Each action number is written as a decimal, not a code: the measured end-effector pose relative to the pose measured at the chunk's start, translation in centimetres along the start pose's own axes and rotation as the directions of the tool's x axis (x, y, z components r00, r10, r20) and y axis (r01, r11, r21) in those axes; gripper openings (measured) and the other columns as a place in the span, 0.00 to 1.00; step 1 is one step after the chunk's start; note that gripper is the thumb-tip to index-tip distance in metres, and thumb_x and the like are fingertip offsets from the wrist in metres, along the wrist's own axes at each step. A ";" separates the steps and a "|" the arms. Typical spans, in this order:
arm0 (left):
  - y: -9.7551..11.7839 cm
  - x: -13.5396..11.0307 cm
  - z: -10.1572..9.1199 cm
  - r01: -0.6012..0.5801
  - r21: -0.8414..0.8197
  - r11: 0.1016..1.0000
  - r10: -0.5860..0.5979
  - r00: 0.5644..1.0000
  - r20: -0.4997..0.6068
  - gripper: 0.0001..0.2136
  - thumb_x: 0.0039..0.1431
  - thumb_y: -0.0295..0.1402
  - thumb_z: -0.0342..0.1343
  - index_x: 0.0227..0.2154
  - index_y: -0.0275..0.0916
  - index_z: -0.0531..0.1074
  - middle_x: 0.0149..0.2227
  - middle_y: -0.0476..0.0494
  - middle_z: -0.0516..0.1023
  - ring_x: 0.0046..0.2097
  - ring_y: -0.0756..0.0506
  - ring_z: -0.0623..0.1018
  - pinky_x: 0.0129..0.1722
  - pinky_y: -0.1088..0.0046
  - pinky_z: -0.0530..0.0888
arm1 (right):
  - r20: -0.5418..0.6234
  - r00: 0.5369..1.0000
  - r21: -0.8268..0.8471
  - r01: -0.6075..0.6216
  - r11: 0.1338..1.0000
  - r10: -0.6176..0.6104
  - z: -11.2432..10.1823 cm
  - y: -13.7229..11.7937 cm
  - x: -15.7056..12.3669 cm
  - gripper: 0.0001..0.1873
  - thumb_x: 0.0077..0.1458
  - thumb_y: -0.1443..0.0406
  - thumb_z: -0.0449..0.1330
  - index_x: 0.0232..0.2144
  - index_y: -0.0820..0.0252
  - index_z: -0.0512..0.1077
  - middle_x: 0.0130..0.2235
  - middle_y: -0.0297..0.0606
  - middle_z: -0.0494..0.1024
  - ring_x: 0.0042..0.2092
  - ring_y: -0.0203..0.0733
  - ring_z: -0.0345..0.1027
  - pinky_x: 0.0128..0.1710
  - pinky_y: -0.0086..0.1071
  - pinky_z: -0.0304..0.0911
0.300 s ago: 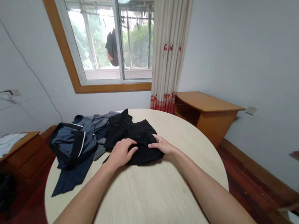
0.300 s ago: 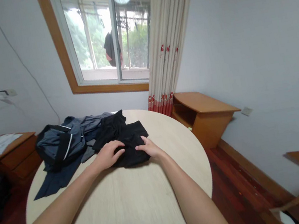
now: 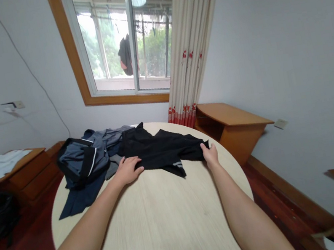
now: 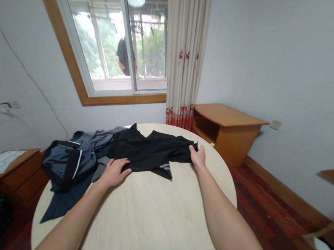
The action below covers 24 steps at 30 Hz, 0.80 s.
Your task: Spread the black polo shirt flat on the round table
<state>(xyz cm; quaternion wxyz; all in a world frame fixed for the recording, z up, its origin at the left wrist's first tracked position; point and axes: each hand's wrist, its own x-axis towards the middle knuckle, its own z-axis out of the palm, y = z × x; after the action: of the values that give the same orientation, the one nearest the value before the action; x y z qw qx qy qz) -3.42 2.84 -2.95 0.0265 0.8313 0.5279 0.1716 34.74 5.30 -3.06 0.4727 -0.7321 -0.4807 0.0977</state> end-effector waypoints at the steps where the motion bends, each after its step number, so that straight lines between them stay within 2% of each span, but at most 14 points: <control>1: 0.0 -0.1 0.3 0.000 0.015 1.000 0.000 0.999 0.037 0.20 0.64 0.43 0.51 0.55 0.41 0.71 0.62 0.37 0.69 0.64 0.37 0.66 0.66 0.43 0.49 | -0.051 0.998 -0.057 -0.048 0.997 0.046 -0.2 0.2 0.1 0.36 0.57 0.56 0.53 0.63 0.71 0.59 0.58 0.60 0.70 0.59 0.58 0.66 0.58 0.50 0.62; 2: 0.0 -0.1 0.5 -0.003 0.028 1.000 0.002 0.998 0.065 0.20 0.64 0.43 0.51 0.55 0.41 0.71 0.63 0.37 0.68 0.65 0.37 0.65 0.66 0.41 0.47 | -0.075 0.996 -0.093 -0.064 0.994 0.057 -0.4 0.1 -0.1 0.36 0.57 0.56 0.55 0.63 0.71 0.59 0.60 0.60 0.68 0.61 0.58 0.63 0.60 0.49 0.60; 3: 0.1 -0.1 0.7 -0.005 0.039 0.999 0.002 0.997 0.080 0.20 0.64 0.43 0.51 0.56 0.41 0.70 0.64 0.37 0.67 0.65 0.37 0.64 0.66 0.41 0.47 | -0.066 0.998 -0.126 -0.027 0.992 0.018 -0.4 -0.3 -0.5 0.35 0.56 0.57 0.56 0.62 0.69 0.61 0.61 0.59 0.66 0.63 0.58 0.60 0.61 0.48 0.57; 5: 0.4 0.0 1.1 0.005 0.050 0.999 -0.009 0.998 0.069 0.19 0.65 0.42 0.50 0.55 0.42 0.71 0.63 0.37 0.68 0.65 0.37 0.65 0.66 0.41 0.48 | 0.049 0.981 -0.193 0.191 0.962 -0.185 -0.3 -1.9 -1.8 0.28 0.56 0.59 0.57 0.58 0.64 0.68 0.61 0.53 0.67 0.63 0.56 0.59 0.62 0.47 0.56; 6: 0.6 0.1 1.2 0.011 0.052 0.999 -0.014 0.999 0.051 0.18 0.66 0.42 0.50 0.54 0.42 0.72 0.62 0.38 0.69 0.64 0.37 0.66 0.65 0.42 0.50 | 0.147 0.948 -0.181 0.305 0.935 -0.281 -0.3 -3.0 -2.7 0.24 0.57 0.60 0.56 0.54 0.62 0.71 0.59 0.50 0.70 0.61 0.54 0.62 0.61 0.45 0.57; 8: 0.9 0.3 1.2 0.016 0.057 0.998 -0.017 1.000 0.010 0.15 0.66 0.40 0.50 0.51 0.43 0.73 0.59 0.39 0.72 0.61 0.38 0.69 0.65 0.44 0.53 | 0.382 0.846 -0.077 0.430 0.900 -0.371 -0.1 -5.0 -4.5 0.20 0.59 0.58 0.56 0.51 0.60 0.74 0.52 0.46 0.77 0.53 0.48 0.70 0.56 0.40 0.62; 10: 1.2 0.5 1.3 0.016 0.069 0.997 -0.015 1.000 -0.026 0.12 0.66 0.37 0.50 0.47 0.43 0.75 0.54 0.41 0.76 0.57 0.39 0.72 0.63 0.48 0.57 | 0.596 0.699 -0.017 0.502 0.865 -0.395 0.0 -6.6 -6.4 0.24 0.58 0.55 0.59 0.52 0.60 0.74 0.50 0.45 0.78 0.50 0.48 0.72 0.53 0.38 0.64; 12: 1.4 0.8 1.2 0.017 0.089 0.996 -0.013 0.999 -0.046 0.10 0.66 0.35 0.49 0.42 0.43 0.76 0.50 0.42 0.78 0.53 0.39 0.74 0.60 0.51 0.61 | 0.725 0.570 -0.034 0.591 0.806 -0.387 0.3 -7.7 -8.0 0.31 0.51 0.53 0.66 0.55 0.61 0.73 0.54 0.48 0.76 0.53 0.52 0.69 0.55 0.41 0.62; 14: 1.5 1.0 1.1 0.021 0.108 0.994 -0.015 0.998 -0.055 0.09 0.65 0.33 0.49 0.40 0.42 0.76 0.47 0.42 0.79 0.51 0.39 0.75 0.58 0.53 0.63 | 0.772 0.510 -0.078 0.668 0.740 -0.379 0.7 -8.3 -9.1 0.35 0.48 0.55 0.68 0.57 0.62 0.71 0.58 0.51 0.72 0.57 0.56 0.66 0.59 0.45 0.58; 16: 1.7 1.1 0.7 0.022 0.136 0.990 -0.015 0.998 -0.053 0.09 0.64 0.31 0.49 0.38 0.41 0.76 0.45 0.41 0.79 0.50 0.39 0.76 0.56 0.55 0.65 | 0.775 0.501 -0.100 0.698 0.709 -0.384 1.2 -8.4 -9.7 0.32 0.51 0.58 0.67 0.58 0.61 0.71 0.59 0.50 0.71 0.58 0.56 0.65 0.61 0.46 0.55; 19: 2.2 1.0 -0.2 0.055 0.185 0.981 -0.049 0.998 -0.037 0.10 0.65 0.31 0.48 0.38 0.39 0.76 0.42 0.38 0.81 0.46 0.38 0.78 0.50 0.60 0.69 | 0.759 0.536 -0.114 0.669 0.735 -0.369 1.6 -7.9 -9.2 0.28 0.55 0.61 0.63 0.58 0.61 0.71 0.62 0.49 0.69 0.61 0.53 0.63 0.62 0.43 0.54; 22: 3.4 0.6 -1.3 0.108 0.217 0.970 -0.112 0.994 0.008 0.11 0.66 0.33 0.47 0.39 0.39 0.75 0.40 0.37 0.82 0.42 0.39 0.80 0.42 0.65 0.71 | 0.728 0.626 -0.199 0.585 0.786 -0.281 1.5 -7.1 -8.1 0.30 0.56 0.60 0.61 0.60 0.63 0.68 0.64 0.50 0.66 0.63 0.55 0.61 0.62 0.43 0.55; 24: 4.5 0.2 -1.8 0.100 0.237 0.966 -0.115 0.992 0.052 0.11 0.66 0.32 0.47 0.39 0.39 0.75 0.40 0.36 0.82 0.42 0.39 0.81 0.40 0.66 0.71 | 0.694 0.685 -0.266 0.530 0.805 -0.222 1.4 -6.7 -7.5 0.30 0.57 0.59 0.60 0.61 0.63 0.67 0.64 0.50 0.66 0.63 0.58 0.62 0.62 0.47 0.55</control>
<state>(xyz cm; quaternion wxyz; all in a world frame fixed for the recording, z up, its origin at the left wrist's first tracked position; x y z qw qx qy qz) 0.01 0.79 -0.17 -0.0451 0.8039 0.5877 0.0793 25.93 0.83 -0.87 0.1113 -0.6248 -0.7631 0.1220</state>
